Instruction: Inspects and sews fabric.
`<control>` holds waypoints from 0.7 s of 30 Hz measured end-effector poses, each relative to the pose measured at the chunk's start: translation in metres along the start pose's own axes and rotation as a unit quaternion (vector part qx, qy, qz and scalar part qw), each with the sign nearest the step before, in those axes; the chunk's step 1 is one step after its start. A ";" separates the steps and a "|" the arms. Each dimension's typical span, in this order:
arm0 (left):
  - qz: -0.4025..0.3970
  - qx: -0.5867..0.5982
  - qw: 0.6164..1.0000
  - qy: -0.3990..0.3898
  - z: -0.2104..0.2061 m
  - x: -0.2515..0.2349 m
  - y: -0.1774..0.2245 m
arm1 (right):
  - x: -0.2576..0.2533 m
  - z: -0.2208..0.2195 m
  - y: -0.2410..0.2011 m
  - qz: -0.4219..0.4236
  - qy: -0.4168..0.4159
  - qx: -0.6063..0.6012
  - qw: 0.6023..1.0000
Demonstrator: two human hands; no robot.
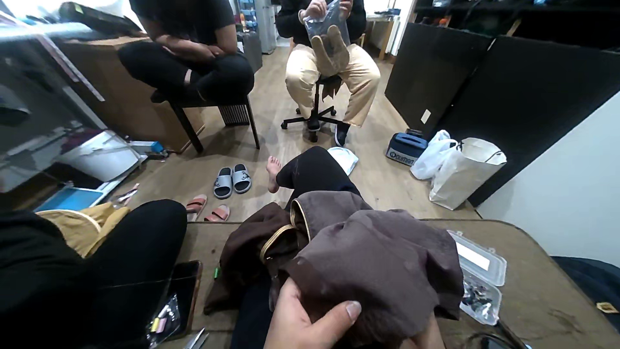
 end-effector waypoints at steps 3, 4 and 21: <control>0.008 0.023 1.000 0.009 0.005 0.004 0.002 | 0.004 -0.001 -0.001 -0.005 -0.010 -0.043 0.999; 0.007 0.036 0.999 0.005 0.007 0.005 0.003 | 0.005 0.000 -0.002 -0.013 -0.014 -0.053 0.998; -0.045 0.084 0.995 -0.017 0.010 0.015 0.011 | 0.002 -0.002 -0.024 0.001 -0.045 -0.124 0.991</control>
Point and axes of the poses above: each hand's wrist, its own x-axis away from the middle knuckle, its own z-axis out of the back of the hand, y = z × x, the point moved 6 cm from there along -x, towards the middle knuckle, and after that the axes turned 11 degrees about y, right-handed, at the moved point
